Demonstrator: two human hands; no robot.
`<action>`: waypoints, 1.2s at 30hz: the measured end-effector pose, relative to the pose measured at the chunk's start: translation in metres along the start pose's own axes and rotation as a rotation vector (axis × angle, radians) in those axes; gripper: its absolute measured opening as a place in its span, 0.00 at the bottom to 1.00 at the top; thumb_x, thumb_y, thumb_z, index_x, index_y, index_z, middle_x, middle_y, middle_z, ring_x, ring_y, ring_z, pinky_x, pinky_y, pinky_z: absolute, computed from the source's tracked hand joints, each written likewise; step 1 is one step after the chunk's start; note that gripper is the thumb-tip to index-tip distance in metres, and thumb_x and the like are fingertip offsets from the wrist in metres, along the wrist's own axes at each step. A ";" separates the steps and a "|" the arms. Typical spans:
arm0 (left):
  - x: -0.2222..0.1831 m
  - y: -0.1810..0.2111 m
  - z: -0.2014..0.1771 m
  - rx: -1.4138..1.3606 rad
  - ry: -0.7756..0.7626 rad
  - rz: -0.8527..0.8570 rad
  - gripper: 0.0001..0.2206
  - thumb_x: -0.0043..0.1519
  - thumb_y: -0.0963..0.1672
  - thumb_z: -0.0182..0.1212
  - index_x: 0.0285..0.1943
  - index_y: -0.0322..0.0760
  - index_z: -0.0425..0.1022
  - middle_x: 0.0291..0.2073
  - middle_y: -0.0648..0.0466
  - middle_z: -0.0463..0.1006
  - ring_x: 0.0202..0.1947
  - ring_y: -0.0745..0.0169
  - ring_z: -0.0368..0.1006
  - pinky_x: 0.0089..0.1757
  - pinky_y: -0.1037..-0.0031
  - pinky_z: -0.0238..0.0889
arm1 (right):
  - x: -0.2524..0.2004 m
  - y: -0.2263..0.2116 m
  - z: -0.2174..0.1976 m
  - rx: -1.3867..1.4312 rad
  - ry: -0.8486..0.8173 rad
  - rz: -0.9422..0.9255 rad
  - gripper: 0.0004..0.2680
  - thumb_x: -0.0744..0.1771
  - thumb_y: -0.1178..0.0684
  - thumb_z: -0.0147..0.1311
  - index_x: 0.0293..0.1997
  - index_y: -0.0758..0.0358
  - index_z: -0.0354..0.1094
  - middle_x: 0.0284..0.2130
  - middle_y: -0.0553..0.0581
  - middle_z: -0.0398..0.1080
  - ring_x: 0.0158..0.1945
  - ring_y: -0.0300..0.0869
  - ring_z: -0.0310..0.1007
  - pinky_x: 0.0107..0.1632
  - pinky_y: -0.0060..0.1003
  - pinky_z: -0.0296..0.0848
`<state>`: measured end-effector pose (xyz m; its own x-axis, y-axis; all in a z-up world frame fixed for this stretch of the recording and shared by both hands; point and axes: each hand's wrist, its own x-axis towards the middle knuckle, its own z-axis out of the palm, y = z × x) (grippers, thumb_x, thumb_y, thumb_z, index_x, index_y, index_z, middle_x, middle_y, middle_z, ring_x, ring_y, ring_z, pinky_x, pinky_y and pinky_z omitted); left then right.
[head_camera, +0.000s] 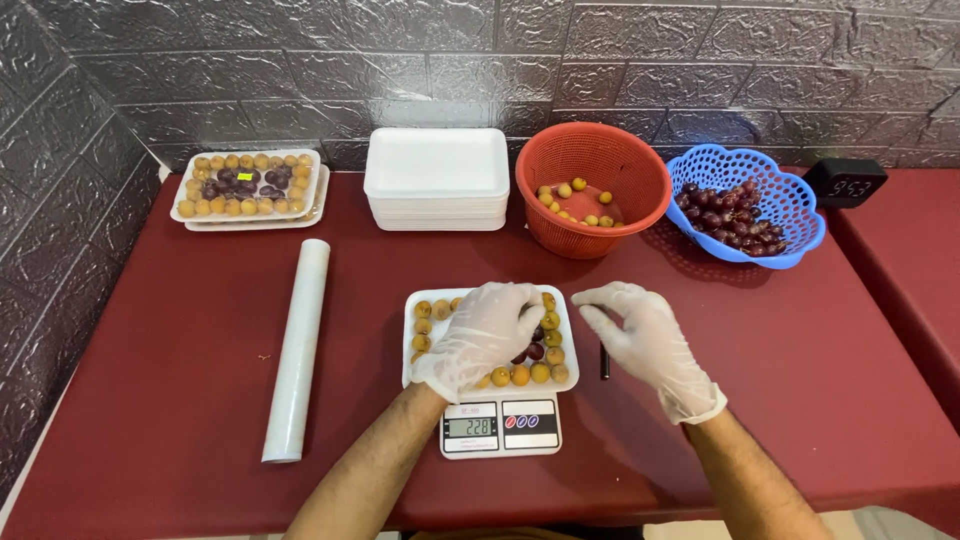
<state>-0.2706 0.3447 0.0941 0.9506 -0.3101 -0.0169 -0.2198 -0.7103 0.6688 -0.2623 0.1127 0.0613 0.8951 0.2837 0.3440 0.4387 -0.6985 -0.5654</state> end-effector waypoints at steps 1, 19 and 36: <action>0.007 0.004 0.001 0.000 0.002 0.003 0.10 0.67 0.48 0.53 0.45 0.44 0.80 0.40 0.47 0.84 0.52 0.41 0.77 0.54 0.51 0.70 | 0.000 -0.003 -0.005 -0.002 0.002 -0.001 0.05 0.66 0.50 0.61 0.43 0.45 0.80 0.37 0.45 0.80 0.45 0.43 0.79 0.51 0.38 0.77; 0.191 0.101 0.113 0.048 -0.198 0.254 0.11 0.64 0.47 0.50 0.39 0.44 0.79 0.40 0.47 0.82 0.49 0.41 0.78 0.50 0.54 0.72 | 0.003 0.117 -0.079 0.093 0.276 0.398 0.06 0.64 0.54 0.65 0.43 0.50 0.83 0.33 0.53 0.82 0.38 0.43 0.82 0.44 0.39 0.80; 0.409 0.111 0.225 -0.376 0.014 0.003 0.17 0.64 0.46 0.48 0.57 0.50 0.80 0.55 0.49 0.81 0.64 0.46 0.70 0.62 0.56 0.63 | 0.112 0.320 -0.143 -0.215 0.218 0.656 0.07 0.66 0.47 0.58 0.46 0.39 0.80 0.40 0.49 0.81 0.51 0.49 0.78 0.55 0.46 0.76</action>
<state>0.0440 -0.0029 -0.0057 0.9534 -0.3016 -0.0059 -0.1295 -0.4271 0.8949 -0.0330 -0.1730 0.0261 0.9225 -0.3601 0.1390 -0.2288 -0.8001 -0.5546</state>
